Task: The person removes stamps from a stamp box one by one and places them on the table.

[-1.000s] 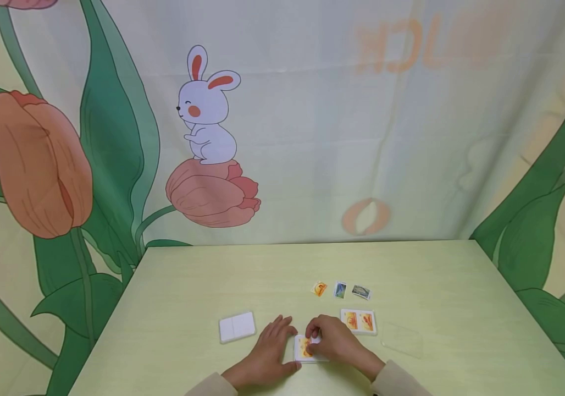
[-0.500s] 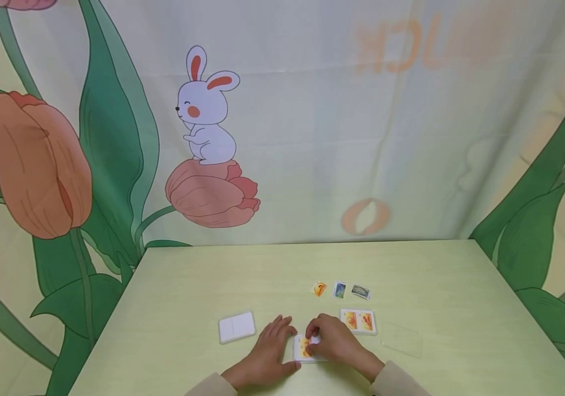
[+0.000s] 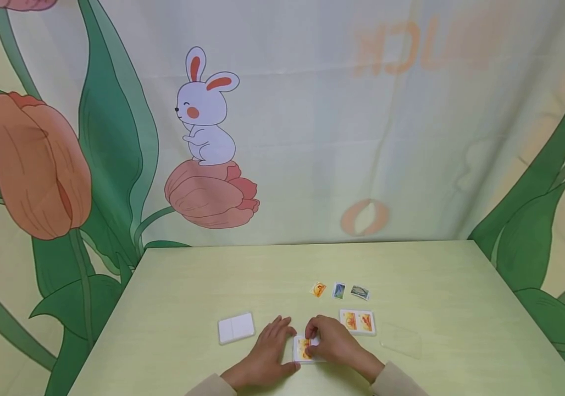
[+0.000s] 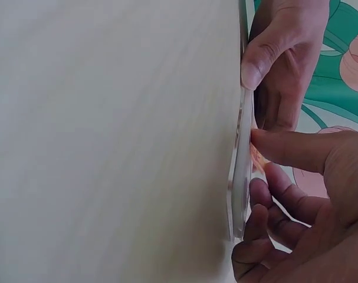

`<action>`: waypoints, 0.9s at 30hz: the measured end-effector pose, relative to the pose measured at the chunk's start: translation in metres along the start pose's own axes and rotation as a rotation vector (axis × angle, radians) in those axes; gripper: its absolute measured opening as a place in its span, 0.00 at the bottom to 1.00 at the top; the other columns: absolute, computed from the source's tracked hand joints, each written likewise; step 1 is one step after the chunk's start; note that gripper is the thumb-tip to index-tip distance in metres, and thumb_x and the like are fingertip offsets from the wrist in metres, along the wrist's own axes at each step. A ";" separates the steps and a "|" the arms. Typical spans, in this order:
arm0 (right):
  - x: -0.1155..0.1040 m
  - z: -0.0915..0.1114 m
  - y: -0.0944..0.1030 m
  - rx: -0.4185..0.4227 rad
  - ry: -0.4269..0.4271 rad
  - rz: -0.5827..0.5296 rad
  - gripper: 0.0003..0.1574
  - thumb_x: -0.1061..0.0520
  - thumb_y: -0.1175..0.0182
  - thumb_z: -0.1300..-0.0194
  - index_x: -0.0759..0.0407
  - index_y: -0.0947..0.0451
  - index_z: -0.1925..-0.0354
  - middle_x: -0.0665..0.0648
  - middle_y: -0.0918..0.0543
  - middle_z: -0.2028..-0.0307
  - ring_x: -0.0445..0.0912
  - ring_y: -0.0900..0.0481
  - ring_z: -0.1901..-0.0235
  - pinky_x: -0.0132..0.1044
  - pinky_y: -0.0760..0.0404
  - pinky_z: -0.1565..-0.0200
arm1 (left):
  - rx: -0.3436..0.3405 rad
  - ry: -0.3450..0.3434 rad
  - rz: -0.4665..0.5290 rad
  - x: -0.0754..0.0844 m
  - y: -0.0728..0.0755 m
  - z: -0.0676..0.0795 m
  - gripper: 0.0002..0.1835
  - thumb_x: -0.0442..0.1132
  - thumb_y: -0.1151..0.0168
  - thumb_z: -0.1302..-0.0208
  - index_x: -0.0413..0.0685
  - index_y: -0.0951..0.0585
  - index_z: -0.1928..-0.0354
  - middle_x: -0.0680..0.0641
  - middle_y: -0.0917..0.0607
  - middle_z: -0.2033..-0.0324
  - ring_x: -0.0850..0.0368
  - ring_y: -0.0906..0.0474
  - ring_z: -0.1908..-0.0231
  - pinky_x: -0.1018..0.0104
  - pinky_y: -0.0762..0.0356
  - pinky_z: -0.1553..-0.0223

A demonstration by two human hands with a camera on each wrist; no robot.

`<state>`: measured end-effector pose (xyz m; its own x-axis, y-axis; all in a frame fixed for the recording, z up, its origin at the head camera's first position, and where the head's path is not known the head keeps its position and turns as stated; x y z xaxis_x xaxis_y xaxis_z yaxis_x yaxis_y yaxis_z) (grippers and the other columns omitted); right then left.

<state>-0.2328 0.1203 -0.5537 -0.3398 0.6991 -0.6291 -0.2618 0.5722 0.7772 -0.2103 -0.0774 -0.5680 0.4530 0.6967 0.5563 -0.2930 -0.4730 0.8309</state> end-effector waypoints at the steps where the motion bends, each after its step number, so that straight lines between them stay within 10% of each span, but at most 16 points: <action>1: 0.001 0.000 0.000 0.001 0.004 -0.005 0.17 0.60 0.25 0.55 0.50 0.24 0.71 0.46 0.22 0.71 0.36 0.30 0.71 0.30 0.30 0.66 | -0.001 0.003 0.000 0.000 0.000 0.000 0.30 0.51 0.33 0.41 0.47 0.32 0.42 0.38 0.38 0.28 0.37 0.50 0.25 0.38 0.51 0.27; 27: 0.005 -0.001 0.003 0.016 0.023 -0.116 0.08 0.64 0.36 0.41 0.54 0.12 0.65 0.49 0.11 0.70 0.35 0.19 0.70 0.29 0.22 0.65 | -0.040 0.029 0.014 -0.002 0.000 -0.002 0.30 0.52 0.33 0.40 0.49 0.32 0.41 0.39 0.40 0.27 0.38 0.52 0.25 0.38 0.52 0.27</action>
<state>-0.2364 0.1250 -0.5549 -0.3288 0.6176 -0.7145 -0.2867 0.6556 0.6986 -0.2126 -0.0774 -0.5691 0.4240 0.7061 0.5672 -0.3324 -0.4612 0.8227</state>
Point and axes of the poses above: each hand's wrist, its own z-axis away from the middle knuckle, its own y-axis out of the back of the hand, x = y × z, the point moved 1 cm from there along -z, towards the middle knuckle
